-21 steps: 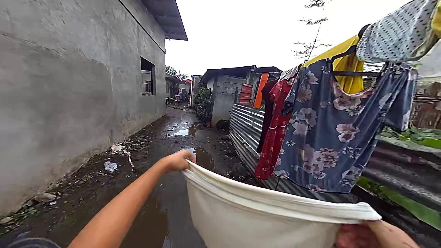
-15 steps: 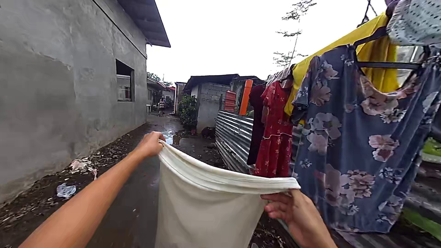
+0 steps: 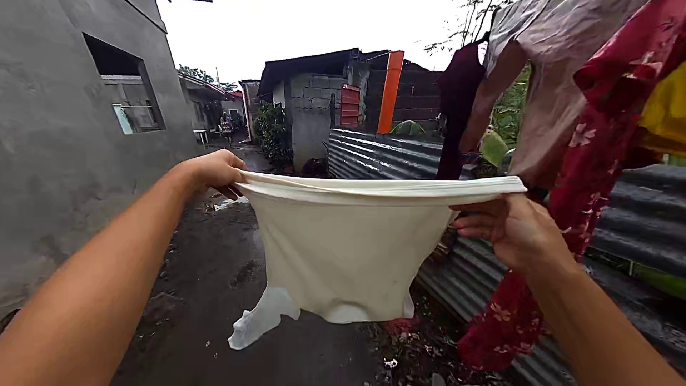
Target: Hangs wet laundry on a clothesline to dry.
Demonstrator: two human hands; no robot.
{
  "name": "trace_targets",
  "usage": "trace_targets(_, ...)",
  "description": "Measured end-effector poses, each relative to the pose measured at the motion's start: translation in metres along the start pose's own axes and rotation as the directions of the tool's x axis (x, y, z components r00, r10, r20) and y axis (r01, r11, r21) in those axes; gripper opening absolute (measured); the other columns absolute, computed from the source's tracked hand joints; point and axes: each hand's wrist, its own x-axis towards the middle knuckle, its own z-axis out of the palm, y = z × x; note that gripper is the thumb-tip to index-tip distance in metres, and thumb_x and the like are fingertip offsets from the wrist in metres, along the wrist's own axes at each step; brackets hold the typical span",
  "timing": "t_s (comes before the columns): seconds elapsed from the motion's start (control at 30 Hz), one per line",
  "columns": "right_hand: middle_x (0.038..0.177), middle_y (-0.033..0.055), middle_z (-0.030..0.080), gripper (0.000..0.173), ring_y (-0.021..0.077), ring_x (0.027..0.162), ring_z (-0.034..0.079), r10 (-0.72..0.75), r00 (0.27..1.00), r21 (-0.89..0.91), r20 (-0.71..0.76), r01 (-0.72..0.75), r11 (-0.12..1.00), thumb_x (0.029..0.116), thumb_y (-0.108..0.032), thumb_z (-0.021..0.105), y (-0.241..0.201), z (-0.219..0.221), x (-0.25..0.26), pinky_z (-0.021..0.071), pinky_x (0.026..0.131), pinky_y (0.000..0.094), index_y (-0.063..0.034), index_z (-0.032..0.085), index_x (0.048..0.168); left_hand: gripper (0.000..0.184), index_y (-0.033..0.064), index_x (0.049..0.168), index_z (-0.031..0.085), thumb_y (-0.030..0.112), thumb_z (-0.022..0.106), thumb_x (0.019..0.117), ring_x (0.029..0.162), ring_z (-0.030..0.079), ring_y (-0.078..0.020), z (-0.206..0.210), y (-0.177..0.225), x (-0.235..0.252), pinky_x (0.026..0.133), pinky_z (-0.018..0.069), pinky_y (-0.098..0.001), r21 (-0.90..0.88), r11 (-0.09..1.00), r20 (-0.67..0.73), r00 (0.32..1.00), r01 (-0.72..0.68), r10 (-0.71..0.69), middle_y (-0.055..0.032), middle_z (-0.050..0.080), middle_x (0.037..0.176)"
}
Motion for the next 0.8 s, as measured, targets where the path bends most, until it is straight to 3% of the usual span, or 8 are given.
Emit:
trace_targets(0.13,0.094,0.0085,0.076,0.048,0.0240,0.069,0.074,0.038,0.999,-0.061,-0.001,-0.038,0.997,0.1133,-0.045,0.018,0.011,0.029,0.076,0.0624,0.060,0.0383,-0.0154,0.053,0.129,0.023,-0.0016,0.124,0.061,0.009,0.058,0.1041,0.062,0.065,-0.0179,0.001,0.004,0.099,0.065,0.0587,-0.0357,0.050,0.998,-0.263,0.964,-0.032,0.044,-0.0163,0.067,0.084)
trace_targets(0.23,0.103,0.0110,0.076,0.058,0.0285,0.078,0.076,0.068,0.996,-0.118,0.062,-0.060,0.991,0.1097,-0.057,0.014,0.026,0.047,0.129,0.0644,0.068,0.0435,-0.0212,0.043,0.144,0.029,-0.0032,0.119,0.063,0.021,0.057,0.1048,0.062,0.067,-0.0211,0.008,-0.001,0.175,0.066,0.0602,-0.0428,0.076,0.994,-0.362,0.926,-0.085,0.107,-0.0163,0.070,0.082)
trace_targets(0.33,0.113,0.0121,0.074,0.061,0.0314,0.088,0.076,0.029,0.995,-0.177,0.092,-0.013,0.984,0.1083,-0.060,0.012,0.042,0.061,0.181,0.0643,0.074,0.0462,-0.0246,0.036,0.151,0.045,0.0006,0.106,0.062,0.042,0.047,0.1085,0.056,0.063,-0.0147,0.019,0.006,0.242,0.057,0.0565,-0.0331,-0.192,0.981,-0.384,0.921,-0.015,-0.062,-0.0084,0.066,0.074)
trace_targets(0.4,0.113,0.0108,0.074,0.059,0.0308,0.092,0.076,-0.047,0.995,-0.209,0.089,0.065,0.976,0.1092,-0.057,0.011,0.051,0.076,0.219,0.0638,0.077,0.0467,-0.0243,0.039,0.149,0.056,0.0077,0.088,0.059,0.053,0.034,0.1091,0.053,0.060,-0.0137,0.020,0.015,0.284,0.053,0.0519,-0.0297,-0.448,0.893,-0.261,0.948,0.047,-0.181,-0.0036,0.062,0.065)
trace_targets(0.43,0.111,0.0104,0.074,0.057,0.0302,0.092,0.076,-0.093,0.992,-0.213,0.085,0.109,0.971,0.1103,-0.053,0.011,0.056,0.085,0.236,0.0636,0.077,0.0470,-0.0223,0.042,0.147,0.059,0.0092,0.088,0.059,0.055,0.029,0.1092,0.055,0.062,-0.0143,0.019,0.017,0.305,0.054,0.0527,-0.0291,-0.539,0.841,-0.194,0.963,0.053,-0.186,-0.0035,0.064,0.066)
trace_targets(0.5,0.102,0.0079,0.075,0.052,0.0273,0.087,0.076,-0.167,0.984,-0.213,0.065,0.177,0.961,0.1120,-0.047,0.015,0.065,0.106,0.268,0.0644,0.073,0.0452,-0.0189,0.049,0.138,0.060,0.0107,0.112,0.060,0.056,0.020,0.1093,0.069,0.069,-0.0162,0.015,0.017,0.343,0.064,0.0573,-0.0304,-0.658,0.753,-0.106,0.989,0.009,-0.105,-0.0054,0.073,0.083)
trace_targets(0.57,0.095,0.0050,0.075,0.048,0.0240,0.079,0.076,-0.187,0.981,-0.231,0.046,0.192,0.954,0.1131,-0.045,0.018,0.069,0.127,0.299,0.0650,0.067,0.0416,-0.0165,0.051,0.131,0.061,0.0128,0.133,0.052,0.054,0.013,0.1097,0.086,0.073,-0.0205,0.012,0.018,0.381,0.077,0.0605,-0.0364,-0.728,0.681,-0.095,0.995,-0.082,0.017,-0.0071,0.073,0.101)
trace_targets(0.8,0.112,0.0087,0.074,0.052,0.0286,0.080,0.076,-0.089,0.996,-0.294,0.005,0.086,0.952,0.1107,-0.055,0.016,0.098,0.181,0.397,0.0643,0.064,0.0413,-0.0260,0.040,0.148,0.067,0.0242,0.150,0.038,0.059,0.002,0.1065,0.103,0.072,-0.0345,0.017,0.016,0.532,0.083,0.0608,-0.0534,-0.699,0.667,-0.057,0.950,-0.257,0.306,-0.0119,0.067,0.126)
